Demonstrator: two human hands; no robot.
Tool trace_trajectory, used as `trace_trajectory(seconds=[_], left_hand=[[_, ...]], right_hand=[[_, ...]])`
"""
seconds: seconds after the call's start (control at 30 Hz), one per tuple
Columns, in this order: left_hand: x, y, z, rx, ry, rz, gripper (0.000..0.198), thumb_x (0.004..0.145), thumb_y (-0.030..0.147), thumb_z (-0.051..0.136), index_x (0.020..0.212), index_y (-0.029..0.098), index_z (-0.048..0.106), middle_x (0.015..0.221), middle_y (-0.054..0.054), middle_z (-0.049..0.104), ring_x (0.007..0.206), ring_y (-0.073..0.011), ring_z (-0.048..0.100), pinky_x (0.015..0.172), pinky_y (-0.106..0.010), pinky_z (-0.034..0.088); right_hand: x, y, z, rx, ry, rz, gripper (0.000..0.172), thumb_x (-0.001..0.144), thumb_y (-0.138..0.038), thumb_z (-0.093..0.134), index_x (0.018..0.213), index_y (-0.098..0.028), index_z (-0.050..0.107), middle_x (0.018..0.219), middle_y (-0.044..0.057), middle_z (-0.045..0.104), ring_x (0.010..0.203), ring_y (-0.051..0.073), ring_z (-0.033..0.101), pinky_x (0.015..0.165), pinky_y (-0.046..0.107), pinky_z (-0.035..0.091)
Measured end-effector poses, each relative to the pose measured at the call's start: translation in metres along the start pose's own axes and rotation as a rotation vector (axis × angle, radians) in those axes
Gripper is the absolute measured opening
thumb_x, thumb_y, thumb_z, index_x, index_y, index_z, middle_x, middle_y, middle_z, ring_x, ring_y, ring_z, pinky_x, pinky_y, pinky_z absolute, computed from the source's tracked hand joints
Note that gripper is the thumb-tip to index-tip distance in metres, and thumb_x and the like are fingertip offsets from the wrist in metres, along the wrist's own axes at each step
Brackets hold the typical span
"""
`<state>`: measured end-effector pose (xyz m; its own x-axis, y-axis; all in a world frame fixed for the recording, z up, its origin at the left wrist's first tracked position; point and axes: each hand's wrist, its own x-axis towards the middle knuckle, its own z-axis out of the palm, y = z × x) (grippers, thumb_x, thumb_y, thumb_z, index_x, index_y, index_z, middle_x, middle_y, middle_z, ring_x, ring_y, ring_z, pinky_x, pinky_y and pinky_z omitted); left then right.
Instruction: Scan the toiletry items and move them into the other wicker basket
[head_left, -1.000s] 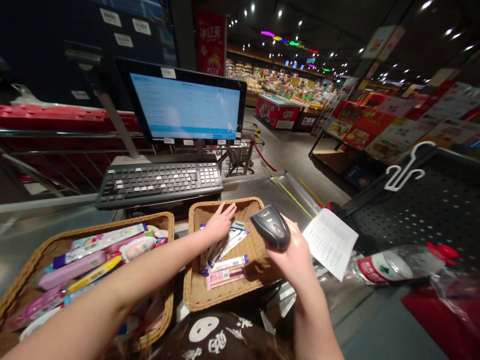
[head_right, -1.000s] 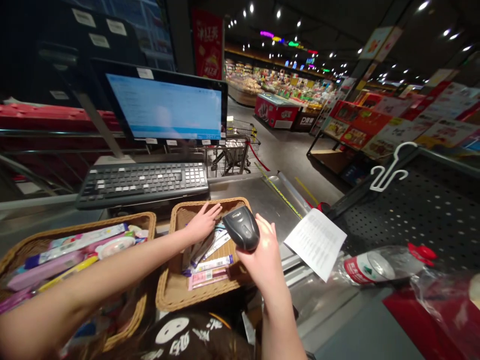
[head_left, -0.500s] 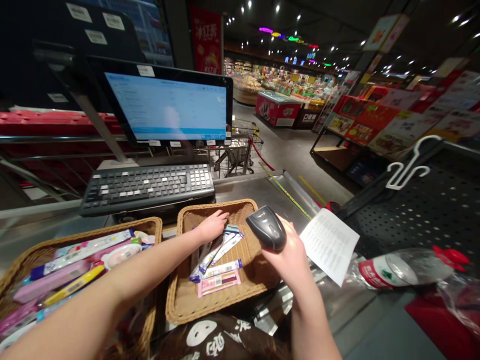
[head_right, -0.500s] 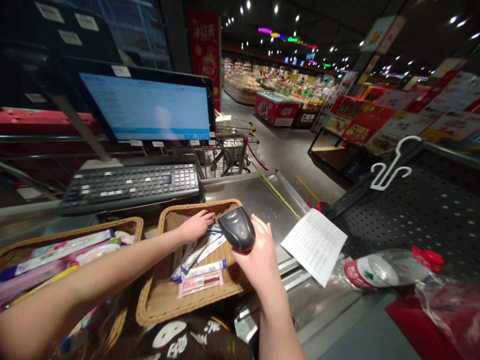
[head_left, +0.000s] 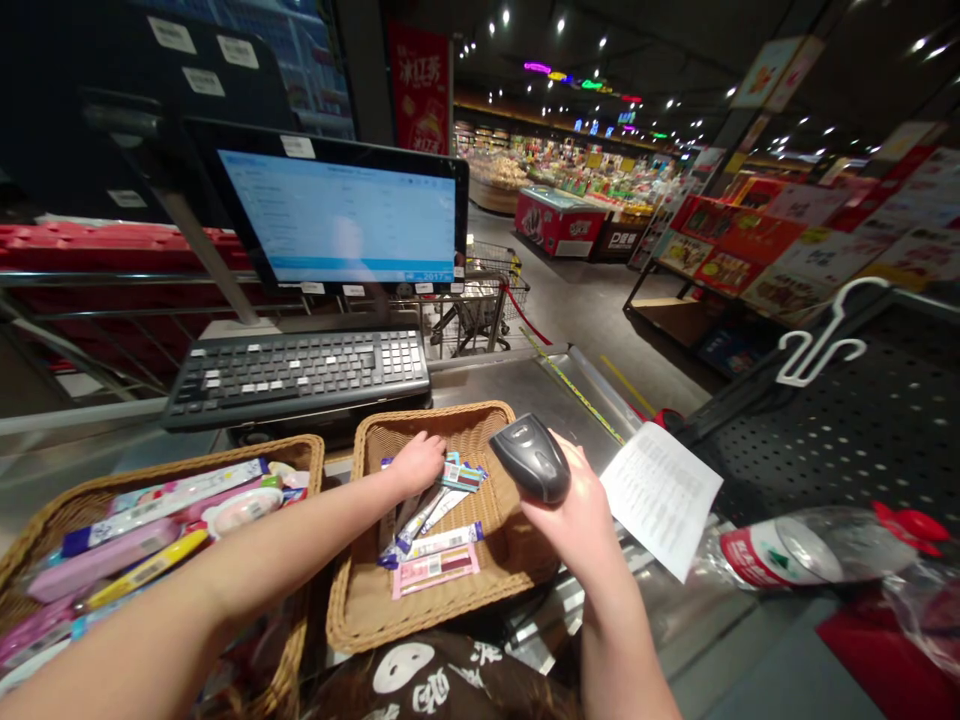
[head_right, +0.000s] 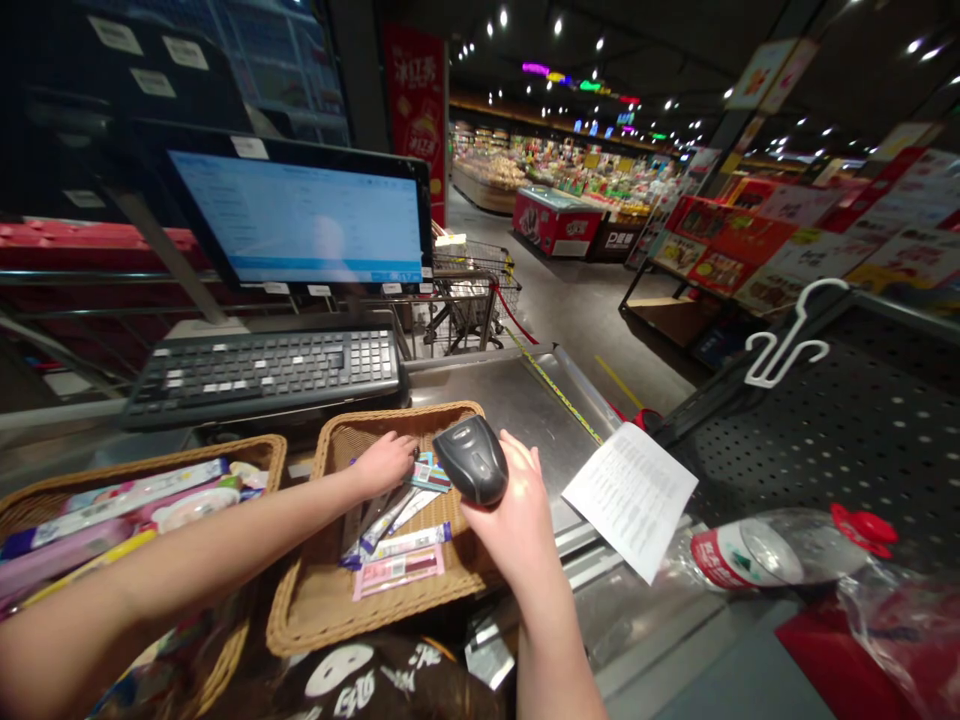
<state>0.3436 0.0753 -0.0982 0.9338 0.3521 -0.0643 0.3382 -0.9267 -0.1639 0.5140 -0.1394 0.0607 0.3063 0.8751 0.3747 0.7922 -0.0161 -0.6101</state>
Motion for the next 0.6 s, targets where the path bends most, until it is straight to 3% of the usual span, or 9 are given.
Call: trace_trajectory(seconds=[0.17, 0.3, 0.47, 0.6], left_hand=[[0.002, 0.003, 0.002, -0.018, 0.009, 0.017, 0.021, 0.084, 0.015, 0.056, 0.091, 0.012, 0.075, 0.116, -0.018, 0.067, 0.112, -0.0294, 0.057, 0.101, -0.045, 0.035], [0.001, 0.0, -0.003, -0.048, 0.017, 0.011, 0.021, 0.075, 0.015, 0.063, 0.092, 0.013, 0.075, 0.125, -0.017, 0.065, 0.117, -0.0302, 0.056, 0.104, -0.046, 0.035], [-0.015, -0.008, -0.031, -0.091, 0.058, 0.024, 0.024, 0.071, 0.024, 0.068, 0.093, 0.016, 0.074, 0.142, -0.014, 0.055, 0.134, -0.0312, 0.046, 0.114, -0.051, 0.026], [-0.039, -0.014, -0.062, -0.133, 0.181, 0.03, 0.02, 0.075, 0.03, 0.066, 0.089, 0.017, 0.071, 0.15, -0.014, 0.045, 0.14, -0.0301, 0.038, 0.117, -0.056, 0.019]], right_hand=[[-0.001, 0.0, 0.0, -0.013, 0.0, -0.005, 0.046, 0.069, -0.015, 0.062, 0.115, -0.02, 0.062, 0.124, 0.013, 0.066, 0.129, 0.032, 0.053, 0.113, 0.058, 0.033], [-0.002, -0.002, 0.001, -0.023, 0.003, -0.003, 0.046, 0.069, -0.017, 0.062, 0.115, -0.019, 0.063, 0.124, 0.013, 0.066, 0.13, 0.032, 0.052, 0.114, 0.058, 0.032], [-0.004, -0.007, 0.002, -0.024, 0.027, -0.014, 0.047, 0.069, -0.017, 0.061, 0.115, -0.016, 0.063, 0.124, 0.014, 0.066, 0.128, 0.033, 0.053, 0.113, 0.059, 0.032], [-0.005, -0.013, 0.007, -0.022, 0.054, -0.03, 0.049, 0.069, -0.018, 0.061, 0.118, -0.018, 0.062, 0.125, 0.014, 0.065, 0.127, 0.032, 0.054, 0.113, 0.059, 0.033]])
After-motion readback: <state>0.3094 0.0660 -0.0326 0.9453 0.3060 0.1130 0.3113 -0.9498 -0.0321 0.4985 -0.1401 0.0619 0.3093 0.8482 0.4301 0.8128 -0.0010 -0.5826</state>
